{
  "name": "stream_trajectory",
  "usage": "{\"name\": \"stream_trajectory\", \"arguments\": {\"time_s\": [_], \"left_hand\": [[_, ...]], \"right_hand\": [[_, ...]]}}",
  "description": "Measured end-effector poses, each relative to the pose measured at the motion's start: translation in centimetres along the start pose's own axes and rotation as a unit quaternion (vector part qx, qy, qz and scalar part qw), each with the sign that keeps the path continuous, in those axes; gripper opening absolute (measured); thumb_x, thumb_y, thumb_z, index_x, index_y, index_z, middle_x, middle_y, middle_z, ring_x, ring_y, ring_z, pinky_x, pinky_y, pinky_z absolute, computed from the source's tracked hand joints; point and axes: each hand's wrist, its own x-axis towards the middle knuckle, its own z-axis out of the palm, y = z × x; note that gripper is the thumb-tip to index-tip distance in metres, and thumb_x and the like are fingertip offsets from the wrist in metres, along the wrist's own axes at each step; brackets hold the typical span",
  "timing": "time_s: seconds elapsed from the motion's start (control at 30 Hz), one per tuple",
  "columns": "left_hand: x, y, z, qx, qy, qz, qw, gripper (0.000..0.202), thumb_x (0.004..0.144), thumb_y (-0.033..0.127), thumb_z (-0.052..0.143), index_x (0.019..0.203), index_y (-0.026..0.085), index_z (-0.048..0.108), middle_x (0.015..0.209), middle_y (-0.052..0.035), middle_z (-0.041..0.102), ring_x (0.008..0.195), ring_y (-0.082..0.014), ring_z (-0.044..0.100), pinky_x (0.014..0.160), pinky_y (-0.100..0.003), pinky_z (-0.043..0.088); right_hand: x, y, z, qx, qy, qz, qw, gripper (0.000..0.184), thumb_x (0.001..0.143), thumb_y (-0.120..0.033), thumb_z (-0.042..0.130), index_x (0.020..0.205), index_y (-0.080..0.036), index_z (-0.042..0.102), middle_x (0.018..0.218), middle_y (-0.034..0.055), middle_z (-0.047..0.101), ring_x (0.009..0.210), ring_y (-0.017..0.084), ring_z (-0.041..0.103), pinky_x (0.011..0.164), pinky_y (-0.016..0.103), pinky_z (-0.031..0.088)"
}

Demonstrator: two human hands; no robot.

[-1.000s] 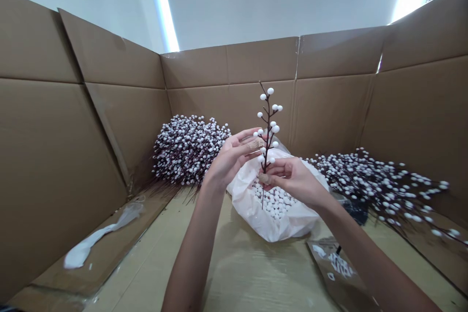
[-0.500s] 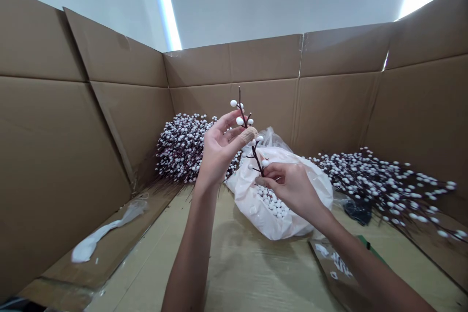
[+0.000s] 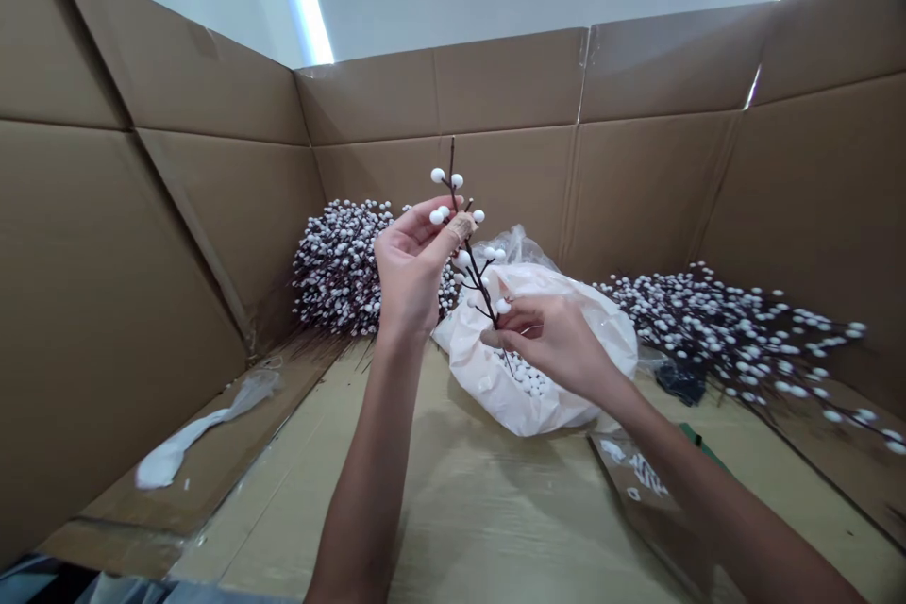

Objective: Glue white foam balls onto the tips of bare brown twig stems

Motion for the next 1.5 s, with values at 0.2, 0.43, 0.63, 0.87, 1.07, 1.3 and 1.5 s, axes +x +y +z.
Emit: {"name": "stream_trajectory", "arguments": {"time_s": [0.2,0.43,0.63,0.87,1.07,1.3,1.5], "left_hand": [[0.6,-0.4,-0.5,-0.018,-0.017,-0.008,1.0,0.019,0.062,0.014,0.077,0.079,0.02,0.071,0.08,-0.0003,0.071,0.078,-0.0126,0.069,0.07,-0.023,0.052],[0.3,-0.2,-0.1,-0.011,-0.065,-0.086,0.994,0.019,0.061,0.013,0.075,0.079,0.019,0.072,0.084,-0.0032,0.073,0.083,-0.0161,0.069,0.07,-0.025,0.053],[-0.5,-0.1,0.7,0.023,-0.098,-0.108,0.989,0.022,0.062,0.015,0.073,0.084,0.017,0.071,0.085,-0.0048,0.072,0.089,-0.0211,0.07,0.071,-0.028,0.055],[-0.9,-0.3,1.0,0.07,-0.133,-0.105,0.983,0.03,0.065,0.021,0.069,0.095,0.018,0.07,0.083,-0.0047,0.072,0.089,-0.0243,0.07,0.074,-0.036,0.058],[-1.2,-0.4,1.3,0.069,-0.148,-0.096,0.982,0.029,0.065,0.02,0.068,0.093,0.018,0.071,0.079,-0.0041,0.072,0.085,-0.0233,0.071,0.075,-0.037,0.058],[-1.3,-0.8,1.5,0.059,-0.15,-0.103,0.982,0.029,0.063,0.017,0.069,0.092,0.017,0.071,0.075,-0.0037,0.072,0.079,-0.0201,0.071,0.073,-0.033,0.058],[-1.6,-0.9,1.9,0.073,-0.163,-0.108,0.978,0.03,0.064,0.018,0.071,0.093,0.017,0.071,0.073,-0.0035,0.072,0.075,-0.0192,0.07,0.068,-0.032,0.058]], "right_hand": [[1.4,2.4,-4.9,0.037,-0.238,0.026,0.97,0.033,0.083,-0.045,0.061,0.092,-0.014,0.07,0.086,0.0067,0.071,0.077,0.016,0.066,0.066,0.027,0.052],[2.9,7.3,-4.3,-0.334,-0.151,0.063,0.928,0.021,0.081,-0.013,0.055,0.095,-0.016,0.071,0.089,0.0077,0.072,0.075,0.017,0.064,0.064,0.027,0.045],[3.4,10.5,-3.1,-0.396,-0.167,0.091,0.898,0.031,0.071,-0.001,0.055,0.096,-0.011,0.072,0.094,0.0129,0.071,0.081,0.022,0.064,0.065,0.027,0.042],[3.7,11.7,-1.9,-0.421,-0.151,0.107,0.888,0.021,0.068,0.001,0.057,0.078,-0.011,0.071,0.08,0.0136,0.07,0.075,0.022,0.064,0.063,0.026,0.039],[3.5,9.6,-3.1,-0.365,-0.102,0.086,0.921,0.008,0.074,-0.011,0.06,0.067,-0.015,0.064,0.068,0.0061,0.068,0.065,0.018,0.061,0.058,0.026,0.039],[2.8,5.9,-6.0,-0.005,-0.015,0.016,1.0,0.031,0.068,-0.038,0.077,0.08,-0.014,0.062,0.08,0.0055,0.068,0.074,0.017,0.066,0.07,0.029,0.054],[1.0,1.9,-7.2,0.182,0.048,-0.093,0.978,0.022,0.072,-0.033,0.078,0.084,-0.017,0.068,0.082,0.0026,0.067,0.069,0.012,0.064,0.065,0.026,0.057]]}}
